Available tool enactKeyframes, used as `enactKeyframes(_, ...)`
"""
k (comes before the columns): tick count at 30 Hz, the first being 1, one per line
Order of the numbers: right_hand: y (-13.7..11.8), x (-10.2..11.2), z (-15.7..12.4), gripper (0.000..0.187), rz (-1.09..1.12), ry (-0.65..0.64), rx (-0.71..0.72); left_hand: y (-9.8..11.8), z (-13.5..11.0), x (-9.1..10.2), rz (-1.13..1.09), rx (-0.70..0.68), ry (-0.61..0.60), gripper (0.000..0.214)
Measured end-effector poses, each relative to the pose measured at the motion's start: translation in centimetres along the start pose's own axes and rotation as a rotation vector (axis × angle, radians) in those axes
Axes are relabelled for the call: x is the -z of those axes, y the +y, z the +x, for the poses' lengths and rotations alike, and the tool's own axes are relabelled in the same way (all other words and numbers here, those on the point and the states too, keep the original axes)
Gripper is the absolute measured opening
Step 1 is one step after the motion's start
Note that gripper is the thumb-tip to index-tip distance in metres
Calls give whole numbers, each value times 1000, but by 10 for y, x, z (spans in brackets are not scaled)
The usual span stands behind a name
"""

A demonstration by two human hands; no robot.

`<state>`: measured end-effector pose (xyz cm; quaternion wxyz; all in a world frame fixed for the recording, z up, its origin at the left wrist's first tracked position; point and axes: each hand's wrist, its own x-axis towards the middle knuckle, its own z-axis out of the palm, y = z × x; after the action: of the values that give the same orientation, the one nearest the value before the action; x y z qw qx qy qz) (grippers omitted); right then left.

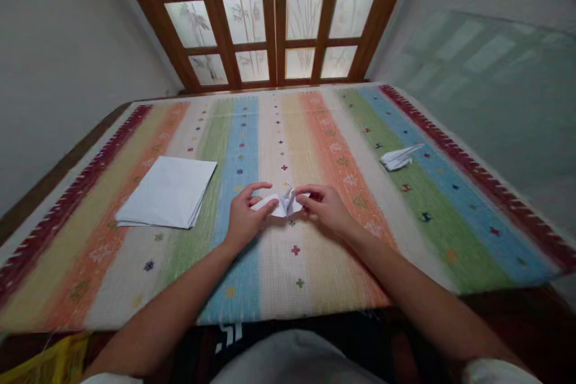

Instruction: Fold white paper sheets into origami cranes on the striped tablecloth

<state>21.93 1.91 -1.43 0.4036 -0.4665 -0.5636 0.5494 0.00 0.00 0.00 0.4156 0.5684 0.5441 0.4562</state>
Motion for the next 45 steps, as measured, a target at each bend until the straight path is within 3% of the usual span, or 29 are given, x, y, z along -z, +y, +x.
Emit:
enactKeyframes(7,-1,1,-3,28,-93,-9,59,-7,0,-1,-75,-53,-89,51)
enactKeyframes(11,-8,11,-3,24,-170,44,150,-9,0,2,-192,-121,-123,68)
enactKeyframes(15,-21,43,0,24,-359,208,296,-12,6,7,-121,-165,-87,54)
enactKeyframes(18,-30,84,0,23,-606,494,342,-12,11,12,84,-200,-28,34)
enactKeyframes(22,-32,145,-10,20,-863,827,142,-10,20,22,387,-278,35,18)
enactKeyframes(26,-18,195,-25,16,-1019,926,-173,-10,32,40,581,-302,130,18)
enactKeyframes(30,-1,223,-33,12,-1018,912,-333,-12,45,62,796,-213,211,21)
enactKeyframes(34,3,229,-37,15,-976,960,-323,-12,51,79,1001,-87,281,30)
enactKeyframes(37,-3,225,-42,28,-971,1095,-263,-11,52,87,1130,38,314,42)
enactKeyframes(38,-6,222,-42,33,-982,1189,-215,-11,53,90,1160,84,321,47)
enactKeyframes(42,-22,203,-37,37,-995,1327,107,-10,54,98,1187,259,307,56)
enactKeyframes(45,-32,180,-26,28,-950,1234,198,-11,56,104,1172,328,309,49)
